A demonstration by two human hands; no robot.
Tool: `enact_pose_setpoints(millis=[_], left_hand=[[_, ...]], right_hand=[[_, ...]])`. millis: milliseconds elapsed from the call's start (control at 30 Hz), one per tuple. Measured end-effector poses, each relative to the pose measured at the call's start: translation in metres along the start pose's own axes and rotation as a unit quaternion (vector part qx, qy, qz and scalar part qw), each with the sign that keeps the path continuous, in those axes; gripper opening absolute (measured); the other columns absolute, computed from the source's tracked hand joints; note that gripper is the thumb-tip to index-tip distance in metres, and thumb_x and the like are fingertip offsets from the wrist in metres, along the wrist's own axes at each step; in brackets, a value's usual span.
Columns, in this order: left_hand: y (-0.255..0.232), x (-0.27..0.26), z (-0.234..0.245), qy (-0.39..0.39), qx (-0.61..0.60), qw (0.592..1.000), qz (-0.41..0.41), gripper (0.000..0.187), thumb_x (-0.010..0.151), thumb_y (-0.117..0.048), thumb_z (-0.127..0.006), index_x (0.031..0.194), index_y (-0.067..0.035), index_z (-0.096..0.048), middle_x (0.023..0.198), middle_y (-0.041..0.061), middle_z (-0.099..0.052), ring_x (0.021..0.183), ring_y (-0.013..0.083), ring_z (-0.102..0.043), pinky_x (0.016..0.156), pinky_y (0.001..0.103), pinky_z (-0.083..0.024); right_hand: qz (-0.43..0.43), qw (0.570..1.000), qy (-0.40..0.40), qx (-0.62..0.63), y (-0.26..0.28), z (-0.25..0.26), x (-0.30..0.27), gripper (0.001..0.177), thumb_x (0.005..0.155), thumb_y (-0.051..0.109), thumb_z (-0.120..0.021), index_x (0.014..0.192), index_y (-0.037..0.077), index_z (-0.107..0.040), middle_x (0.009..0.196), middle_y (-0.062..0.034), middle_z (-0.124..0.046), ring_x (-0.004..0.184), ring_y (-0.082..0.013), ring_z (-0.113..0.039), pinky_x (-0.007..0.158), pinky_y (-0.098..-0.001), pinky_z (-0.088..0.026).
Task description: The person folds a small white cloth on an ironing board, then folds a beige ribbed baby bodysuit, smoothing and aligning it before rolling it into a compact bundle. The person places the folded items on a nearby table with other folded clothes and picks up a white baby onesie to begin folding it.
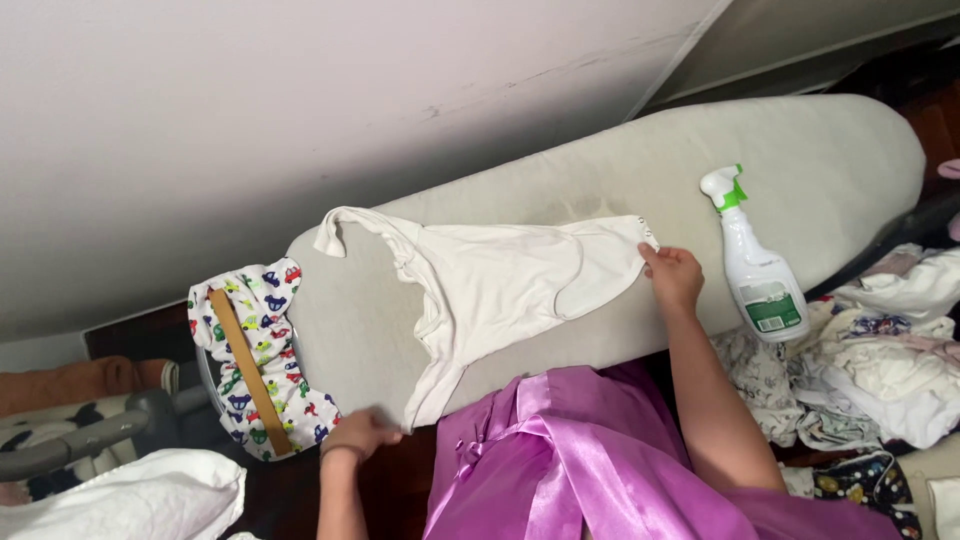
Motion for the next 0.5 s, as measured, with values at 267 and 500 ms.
enact_pose_setpoints(millis=[267, 500], left_hand=[[-0.278, -0.035, 0.048, -0.134, -0.031, 0.926, -0.353, 0.032, 0.098, -0.03, -0.062, 0.114, -0.005, -0.073, 0.108, 0.021, -0.075, 0.11, 0.0413, -0.069, 0.094, 0.05, -0.054], [-0.425, 0.025, 0.025, -0.24, -0.094, 0.815, -0.52, 0.028, 0.103, -0.013, -0.053, 0.128, -0.017, -0.065, 0.118, 0.008, -0.067, 0.118, 0.0287, -0.066, 0.103, 0.04, -0.054]], right_hand=[[0.159, 0.987, -0.024, 0.005, 0.009, -0.014, 0.016, 0.026, 0.089, 0.014, -0.083, 0.11, 0.004, -0.071, 0.087, -0.007, -0.068, 0.074, -0.0159, -0.064, 0.068, -0.0318, -0.05], [0.428, 0.898, -0.065, -0.08, 0.05, -0.027, -0.071, 0.032, 0.077, -0.007, -0.08, 0.101, 0.014, -0.079, 0.091, -0.0072, -0.064, 0.08, -0.0281, -0.061, 0.084, -0.0415, -0.047]])
Point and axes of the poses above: each hand's wrist, its own x-axis towards the middle knuckle, its own z-axis out of the back of the hand, y = z × x, the point moved 9 cm from there along x, towards the middle knuckle
